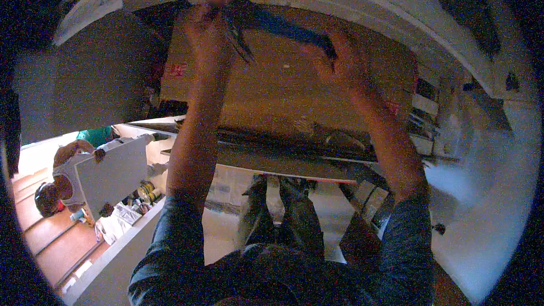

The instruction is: The person installs a white wooden trim piece into a wall-mounted cabinet frame using a hammer and nails. They position the trim, secure it with several hammer strikes, and then place a white panel into the cabinet opening.

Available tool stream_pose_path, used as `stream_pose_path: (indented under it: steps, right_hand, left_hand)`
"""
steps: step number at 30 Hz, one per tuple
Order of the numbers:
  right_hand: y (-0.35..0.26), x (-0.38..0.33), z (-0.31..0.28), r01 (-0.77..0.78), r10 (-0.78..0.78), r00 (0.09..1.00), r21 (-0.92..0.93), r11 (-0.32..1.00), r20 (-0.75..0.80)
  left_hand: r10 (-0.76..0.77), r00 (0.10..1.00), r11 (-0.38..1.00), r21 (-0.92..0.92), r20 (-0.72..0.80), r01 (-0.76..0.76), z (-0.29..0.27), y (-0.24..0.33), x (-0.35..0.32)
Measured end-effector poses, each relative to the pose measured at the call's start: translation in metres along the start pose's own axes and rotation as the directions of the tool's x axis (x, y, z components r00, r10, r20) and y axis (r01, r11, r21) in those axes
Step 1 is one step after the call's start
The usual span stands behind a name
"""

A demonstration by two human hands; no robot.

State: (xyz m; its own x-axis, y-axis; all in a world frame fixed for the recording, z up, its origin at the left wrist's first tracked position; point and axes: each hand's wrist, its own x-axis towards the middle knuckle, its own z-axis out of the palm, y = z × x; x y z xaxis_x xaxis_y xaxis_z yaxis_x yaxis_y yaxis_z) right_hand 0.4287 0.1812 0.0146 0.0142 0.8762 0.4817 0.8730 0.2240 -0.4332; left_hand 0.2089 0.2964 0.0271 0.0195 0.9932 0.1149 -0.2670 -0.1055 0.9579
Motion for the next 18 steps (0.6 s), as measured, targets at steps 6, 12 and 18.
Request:
stream_pose_path:
  steps: [6, 12, 18]
  right_hand:
    - [0.042, -0.144, 0.031, -0.586, 0.533, 0.811, 0.351, 0.731, 0.244]
    - [-0.062, -0.170, 0.012, -0.373, 0.334, 0.906, 0.118, 0.920, 0.259]
    - [-0.077, -0.212, 0.013, -0.929, 0.613, 0.274, 0.039, 0.367, 0.741]
  left_hand:
    - [-0.196, 0.974, 0.974, -0.095, 0.117, 0.207, -0.039, -0.065, -0.088]
    - [-0.492, 0.859, 0.870, 0.116, 0.142, 0.480, -0.124, -0.047, -0.224]
    - [-0.554, 0.826, 0.833, 0.082, 0.103, 0.548, -0.171, -0.074, -0.345]
